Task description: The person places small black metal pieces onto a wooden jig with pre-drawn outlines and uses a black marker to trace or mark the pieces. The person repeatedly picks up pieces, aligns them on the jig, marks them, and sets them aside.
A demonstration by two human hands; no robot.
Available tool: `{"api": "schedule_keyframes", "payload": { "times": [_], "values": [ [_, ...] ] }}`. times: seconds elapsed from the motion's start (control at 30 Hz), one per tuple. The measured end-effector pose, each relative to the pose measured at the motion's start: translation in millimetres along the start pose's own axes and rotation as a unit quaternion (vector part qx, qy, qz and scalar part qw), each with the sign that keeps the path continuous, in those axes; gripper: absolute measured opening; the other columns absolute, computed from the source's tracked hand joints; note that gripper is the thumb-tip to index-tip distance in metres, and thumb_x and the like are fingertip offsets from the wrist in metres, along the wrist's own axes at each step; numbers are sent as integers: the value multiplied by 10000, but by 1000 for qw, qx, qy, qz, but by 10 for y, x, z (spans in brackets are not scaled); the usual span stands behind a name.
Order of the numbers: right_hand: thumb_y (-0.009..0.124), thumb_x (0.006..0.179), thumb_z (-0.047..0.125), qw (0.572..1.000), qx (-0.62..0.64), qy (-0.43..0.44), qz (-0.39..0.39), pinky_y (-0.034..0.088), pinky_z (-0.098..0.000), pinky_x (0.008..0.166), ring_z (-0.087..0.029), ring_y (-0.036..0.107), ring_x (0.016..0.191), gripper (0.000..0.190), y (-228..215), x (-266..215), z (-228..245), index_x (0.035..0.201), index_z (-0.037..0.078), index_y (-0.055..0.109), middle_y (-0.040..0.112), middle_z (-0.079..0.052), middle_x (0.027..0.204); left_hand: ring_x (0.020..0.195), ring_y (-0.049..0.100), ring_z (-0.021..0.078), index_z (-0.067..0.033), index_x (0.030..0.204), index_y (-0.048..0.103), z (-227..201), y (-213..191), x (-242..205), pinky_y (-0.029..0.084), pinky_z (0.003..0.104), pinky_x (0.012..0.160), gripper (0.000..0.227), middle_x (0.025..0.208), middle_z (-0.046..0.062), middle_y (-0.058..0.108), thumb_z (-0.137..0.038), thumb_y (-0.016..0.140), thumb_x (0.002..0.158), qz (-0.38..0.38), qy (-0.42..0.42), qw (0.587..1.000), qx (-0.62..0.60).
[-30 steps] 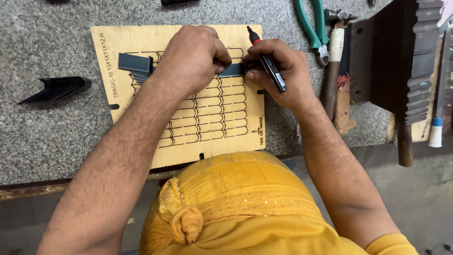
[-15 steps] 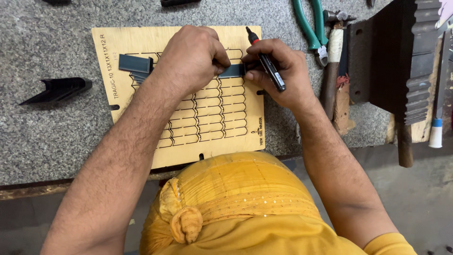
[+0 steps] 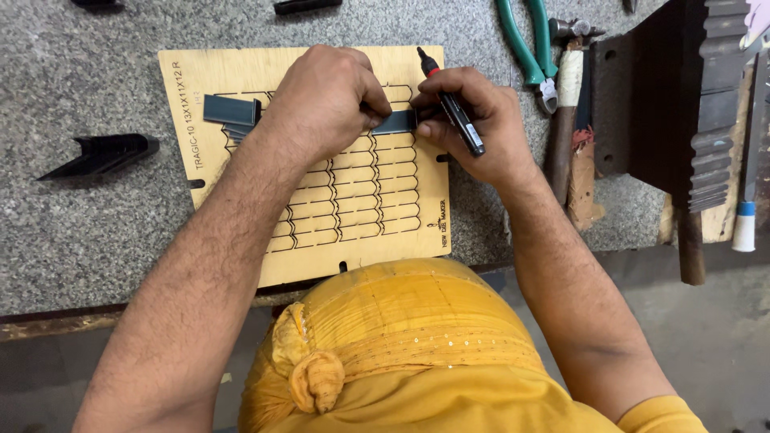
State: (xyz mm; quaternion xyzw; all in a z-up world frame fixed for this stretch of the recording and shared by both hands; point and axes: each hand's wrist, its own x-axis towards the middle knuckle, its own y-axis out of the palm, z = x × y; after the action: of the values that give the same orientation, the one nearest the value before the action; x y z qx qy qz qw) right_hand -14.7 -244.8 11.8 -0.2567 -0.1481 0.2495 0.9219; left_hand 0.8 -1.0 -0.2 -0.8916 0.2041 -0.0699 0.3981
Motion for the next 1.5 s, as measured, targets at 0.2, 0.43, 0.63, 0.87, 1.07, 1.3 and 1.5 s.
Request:
{"api": "schedule_keyframes", "payload": {
  "times": [0.2,0.43,0.63,0.87,1.07,1.3,1.5],
  "values": [
    [820,982,50,1000,5,-1,0,656,-325,992,-195,766,1116,352,3,-2,-4,1274,62,623,739,-88,1171,882,715,168,-173,931,840,-9,-20,15,583,347,848,156,917,9,751,-156,865,778,14,-15,1000,-9],
    [833,956,57,1000,-4,-9,-11,629,-313,943,-199,760,1068,360,11,-46,-16,1258,55,637,740,-93,1149,855,733,181,-203,971,834,-28,4,30,590,350,860,194,941,4,764,-117,840,797,61,-72,995,-41],
    [854,878,74,1000,-13,7,-26,612,-307,877,-184,763,995,381,15,54,83,1205,57,660,757,-88,1111,922,719,222,-176,950,839,-96,-133,40,575,367,877,185,969,46,755,-105,828,780,60,-42,997,-31],
    [846,867,85,999,23,42,-24,628,-297,860,-164,770,988,377,35,30,59,1193,64,656,763,-69,1098,939,709,256,-139,976,827,-57,-159,58,570,387,875,248,977,85,760,-126,869,732,72,12,997,-2],
    [834,876,85,999,24,46,-13,645,-309,875,-180,770,1011,383,32,39,52,1209,64,646,758,-83,1107,877,744,220,-151,985,825,-83,-176,74,598,358,824,269,959,61,780,-104,874,725,91,-29,995,-21],
    [716,1013,157,995,82,31,-45,628,-338,966,-204,757,1126,340,2,-10,45,1327,64,623,757,-105,1174,859,752,209,-144,979,826,-94,-202,81,608,347,818,268,951,62,788,-89,878,721,95,-31,995,-25],
    [714,1057,238,956,267,36,-115,608,-311,877,-181,723,1019,385,-17,-159,40,1354,3,649,735,-116,1150,831,759,172,-158,962,833,-123,-187,88,620,323,804,238,951,43,794,-69,860,744,92,-48,994,-33]
  ]
}}
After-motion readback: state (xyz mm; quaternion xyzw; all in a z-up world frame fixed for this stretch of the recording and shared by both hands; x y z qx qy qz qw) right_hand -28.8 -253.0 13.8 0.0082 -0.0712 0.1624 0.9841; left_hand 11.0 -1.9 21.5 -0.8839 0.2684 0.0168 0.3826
